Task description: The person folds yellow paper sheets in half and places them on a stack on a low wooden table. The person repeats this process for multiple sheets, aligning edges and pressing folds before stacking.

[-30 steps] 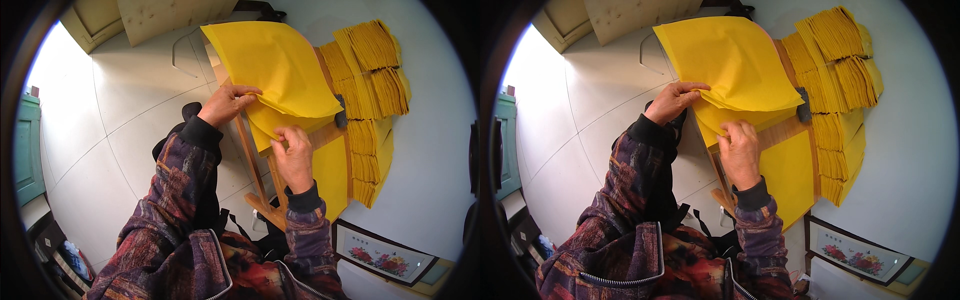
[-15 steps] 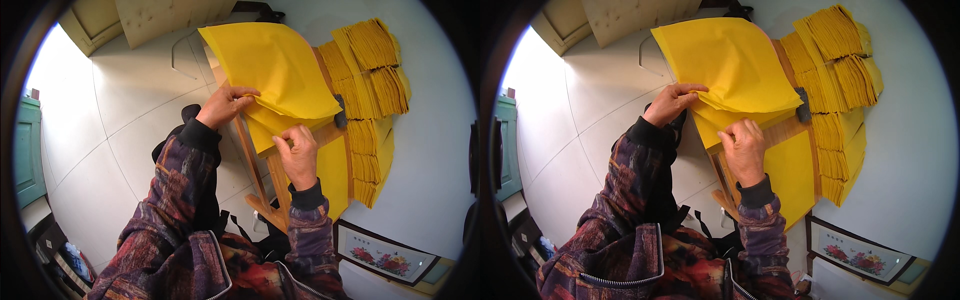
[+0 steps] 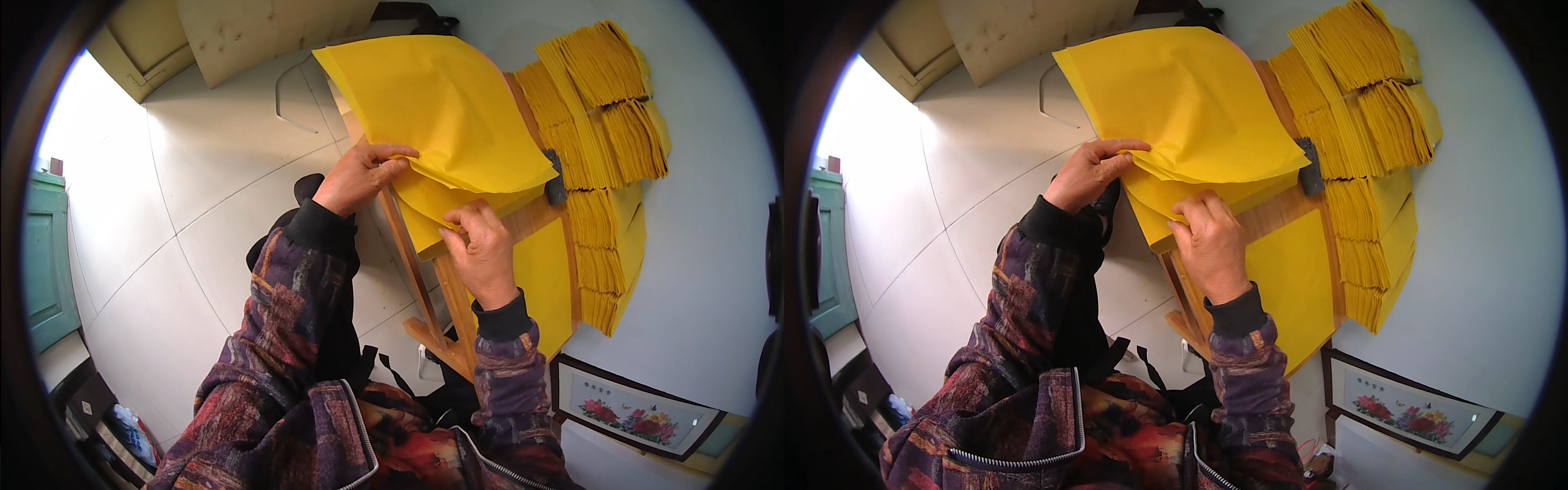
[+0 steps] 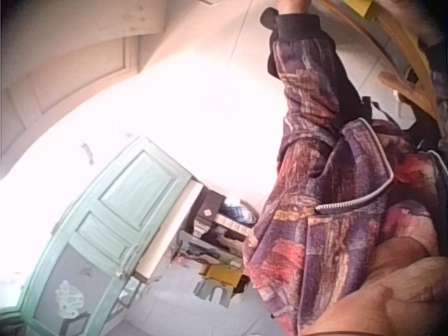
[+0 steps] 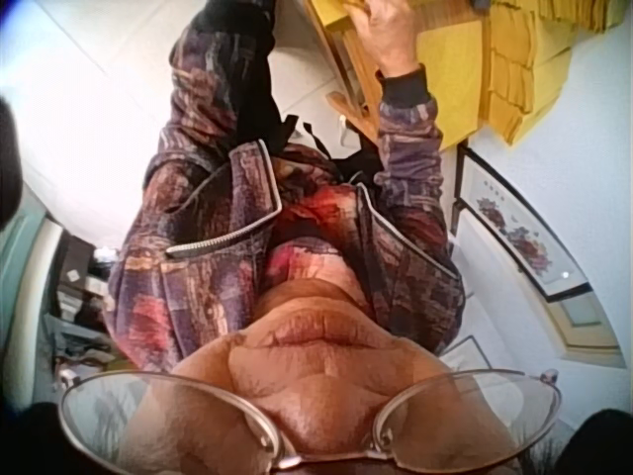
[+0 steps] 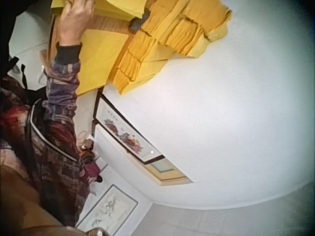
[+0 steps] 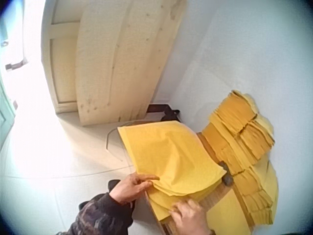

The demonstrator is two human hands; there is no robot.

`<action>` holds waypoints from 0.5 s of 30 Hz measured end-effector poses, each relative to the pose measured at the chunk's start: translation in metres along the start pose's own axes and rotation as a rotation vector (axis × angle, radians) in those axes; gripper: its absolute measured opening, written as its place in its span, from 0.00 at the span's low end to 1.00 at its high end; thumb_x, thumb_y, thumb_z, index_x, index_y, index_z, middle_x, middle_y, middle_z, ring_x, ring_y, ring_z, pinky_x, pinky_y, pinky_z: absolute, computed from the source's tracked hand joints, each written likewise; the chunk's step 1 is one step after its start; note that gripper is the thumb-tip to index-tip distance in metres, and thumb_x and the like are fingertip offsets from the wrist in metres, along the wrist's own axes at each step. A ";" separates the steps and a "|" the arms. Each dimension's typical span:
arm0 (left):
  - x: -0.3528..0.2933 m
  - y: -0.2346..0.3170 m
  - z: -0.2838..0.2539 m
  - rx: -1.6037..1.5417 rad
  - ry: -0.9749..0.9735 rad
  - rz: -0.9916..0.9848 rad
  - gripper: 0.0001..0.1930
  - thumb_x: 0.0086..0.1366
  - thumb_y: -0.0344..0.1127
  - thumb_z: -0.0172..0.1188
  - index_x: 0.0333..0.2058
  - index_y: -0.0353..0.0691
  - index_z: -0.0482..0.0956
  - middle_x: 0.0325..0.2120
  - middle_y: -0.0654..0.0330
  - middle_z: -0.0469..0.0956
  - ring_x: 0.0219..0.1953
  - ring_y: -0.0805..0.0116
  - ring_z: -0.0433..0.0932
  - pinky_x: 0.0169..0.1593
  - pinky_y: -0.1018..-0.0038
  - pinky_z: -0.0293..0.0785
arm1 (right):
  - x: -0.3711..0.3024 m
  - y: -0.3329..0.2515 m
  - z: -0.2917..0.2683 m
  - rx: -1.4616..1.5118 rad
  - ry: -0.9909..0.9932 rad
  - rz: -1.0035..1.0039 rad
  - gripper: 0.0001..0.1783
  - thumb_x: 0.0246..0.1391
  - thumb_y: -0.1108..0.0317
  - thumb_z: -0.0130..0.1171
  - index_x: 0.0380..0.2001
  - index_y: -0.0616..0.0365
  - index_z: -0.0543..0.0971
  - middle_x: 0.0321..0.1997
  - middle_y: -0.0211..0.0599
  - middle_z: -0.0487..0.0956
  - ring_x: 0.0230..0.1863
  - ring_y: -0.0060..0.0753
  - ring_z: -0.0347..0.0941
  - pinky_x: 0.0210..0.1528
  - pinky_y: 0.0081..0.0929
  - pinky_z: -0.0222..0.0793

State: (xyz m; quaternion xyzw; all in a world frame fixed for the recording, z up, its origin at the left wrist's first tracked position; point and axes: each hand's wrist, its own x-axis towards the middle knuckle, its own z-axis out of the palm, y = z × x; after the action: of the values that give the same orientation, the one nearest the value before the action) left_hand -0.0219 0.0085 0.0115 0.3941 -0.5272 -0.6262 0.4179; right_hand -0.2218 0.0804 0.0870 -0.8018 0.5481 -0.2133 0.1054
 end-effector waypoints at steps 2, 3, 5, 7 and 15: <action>-0.001 -0.001 0.001 -0.043 0.002 -0.011 0.14 0.68 0.33 0.52 0.48 0.34 0.79 0.36 0.62 0.77 0.39 0.77 0.72 0.47 0.79 0.70 | -0.003 0.001 0.003 -0.057 0.025 -0.007 0.10 0.42 0.80 0.64 0.31 0.62 0.78 0.35 0.41 0.75 0.34 0.41 0.74 0.34 0.32 0.71; -0.001 -0.001 0.001 -0.052 0.004 0.002 0.14 0.68 0.33 0.52 0.48 0.34 0.79 0.36 0.62 0.77 0.39 0.77 0.72 0.47 0.80 0.70 | -0.003 0.001 0.003 -0.104 0.043 -0.025 0.10 0.41 0.81 0.64 0.31 0.62 0.78 0.35 0.41 0.75 0.36 0.43 0.74 0.36 0.34 0.71; 0.000 -0.001 0.001 -0.042 0.010 -0.005 0.14 0.68 0.33 0.52 0.48 0.34 0.79 0.36 0.62 0.78 0.39 0.77 0.72 0.47 0.79 0.70 | -0.004 0.002 0.005 -0.145 0.064 -0.012 0.12 0.40 0.82 0.63 0.31 0.61 0.78 0.36 0.42 0.75 0.40 0.46 0.73 0.40 0.36 0.71; 0.000 -0.001 0.000 -0.003 0.012 -0.003 0.14 0.68 0.33 0.51 0.48 0.34 0.79 0.37 0.62 0.78 0.39 0.77 0.71 0.47 0.79 0.70 | -0.003 0.003 0.006 -0.131 0.071 0.051 0.13 0.38 0.83 0.62 0.32 0.61 0.78 0.37 0.42 0.75 0.44 0.48 0.71 0.44 0.37 0.70; -0.001 -0.004 -0.004 0.100 0.010 0.049 0.15 0.64 0.34 0.53 0.46 0.34 0.79 0.39 0.54 0.81 0.42 0.68 0.76 0.51 0.75 0.69 | -0.014 0.013 0.007 -0.073 0.050 0.016 0.13 0.43 0.78 0.58 0.37 0.61 0.78 0.45 0.46 0.76 0.48 0.51 0.70 0.51 0.38 0.67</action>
State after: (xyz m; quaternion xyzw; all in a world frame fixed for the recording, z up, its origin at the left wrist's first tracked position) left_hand -0.0185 0.0081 0.0066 0.4047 -0.5653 -0.5866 0.4154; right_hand -0.2338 0.0877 0.0724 -0.7951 0.5644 -0.2124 0.0638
